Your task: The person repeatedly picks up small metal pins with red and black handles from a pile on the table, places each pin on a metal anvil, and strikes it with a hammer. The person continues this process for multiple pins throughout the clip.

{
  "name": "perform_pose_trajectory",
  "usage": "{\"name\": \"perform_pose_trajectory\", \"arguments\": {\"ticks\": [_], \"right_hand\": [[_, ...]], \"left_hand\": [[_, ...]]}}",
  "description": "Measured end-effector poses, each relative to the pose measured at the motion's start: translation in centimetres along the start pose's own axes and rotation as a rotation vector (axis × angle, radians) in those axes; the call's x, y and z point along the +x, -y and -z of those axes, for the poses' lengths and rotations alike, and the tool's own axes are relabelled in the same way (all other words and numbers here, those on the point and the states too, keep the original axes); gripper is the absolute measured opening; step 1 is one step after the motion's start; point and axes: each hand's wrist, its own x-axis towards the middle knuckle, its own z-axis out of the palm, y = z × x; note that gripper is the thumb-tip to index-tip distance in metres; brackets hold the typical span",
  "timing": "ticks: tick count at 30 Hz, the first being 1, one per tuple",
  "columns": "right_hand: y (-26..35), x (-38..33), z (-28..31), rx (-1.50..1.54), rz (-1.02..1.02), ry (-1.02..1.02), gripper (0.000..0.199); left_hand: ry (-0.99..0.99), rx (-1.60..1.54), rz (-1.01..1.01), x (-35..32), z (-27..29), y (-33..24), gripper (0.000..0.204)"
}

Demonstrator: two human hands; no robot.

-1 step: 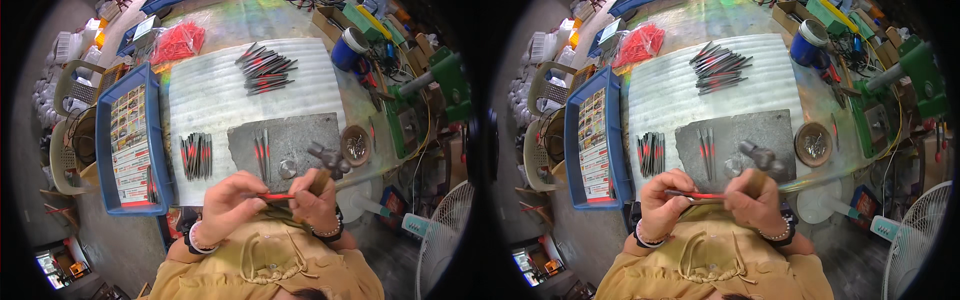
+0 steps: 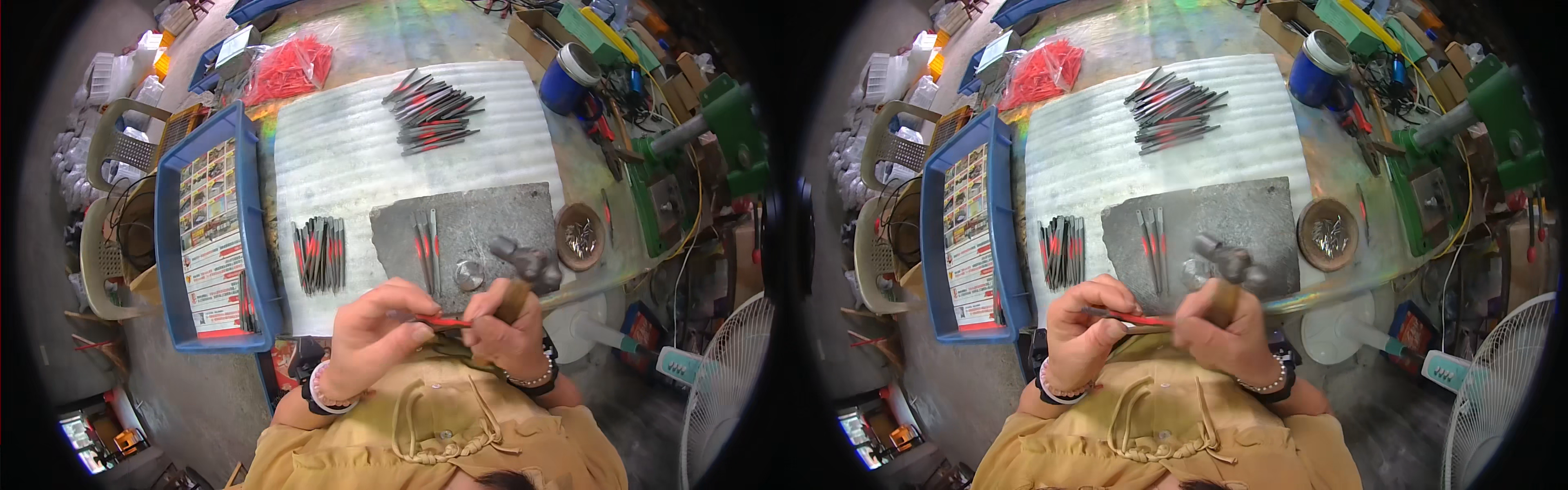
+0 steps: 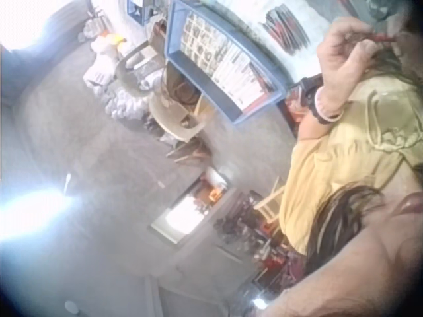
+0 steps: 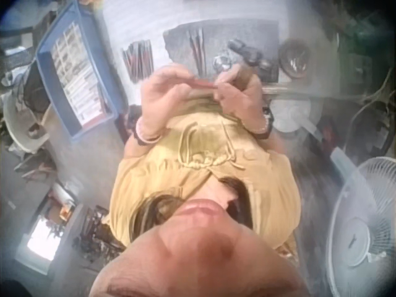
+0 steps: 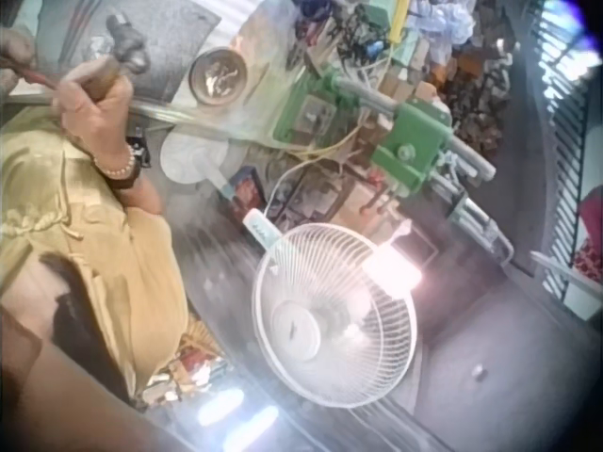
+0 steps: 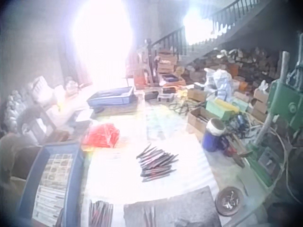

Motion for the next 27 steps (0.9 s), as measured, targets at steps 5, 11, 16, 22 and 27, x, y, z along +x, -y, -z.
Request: {"name": "perform_pose_trajectory", "arguments": {"ticks": [5,11,16,22,27], "right_hand": [[-0.3,-0.8,0.4,-0.175,-0.024,-0.046,0.007],[3.6,-1.8,9.6,-0.890,0.232,-0.721,0.015],[5.1,-1.5,15.9,-1.238,0.030,-0.860,0.024],[4.1,0.8,17.6,-1.472,0.047,-0.722,0.023],[4.2,2.2,17.8,-1.499,-0.008,-0.713,0.020]], "left_hand": [[-0.025,0.126,-0.025,-0.3,0.4,0.7,0.015],[-0.227,0.403,-0.178,0.1,1.9,1.4,0.011],[-0.162,0.721,-0.154,1.1,3.0,2.8,0.010],[-0.161,0.798,-0.177,1.2,3.0,3.5,0.012],[-0.076,0.895,-0.160,1.2,2.9,4.1,0.015]]}}
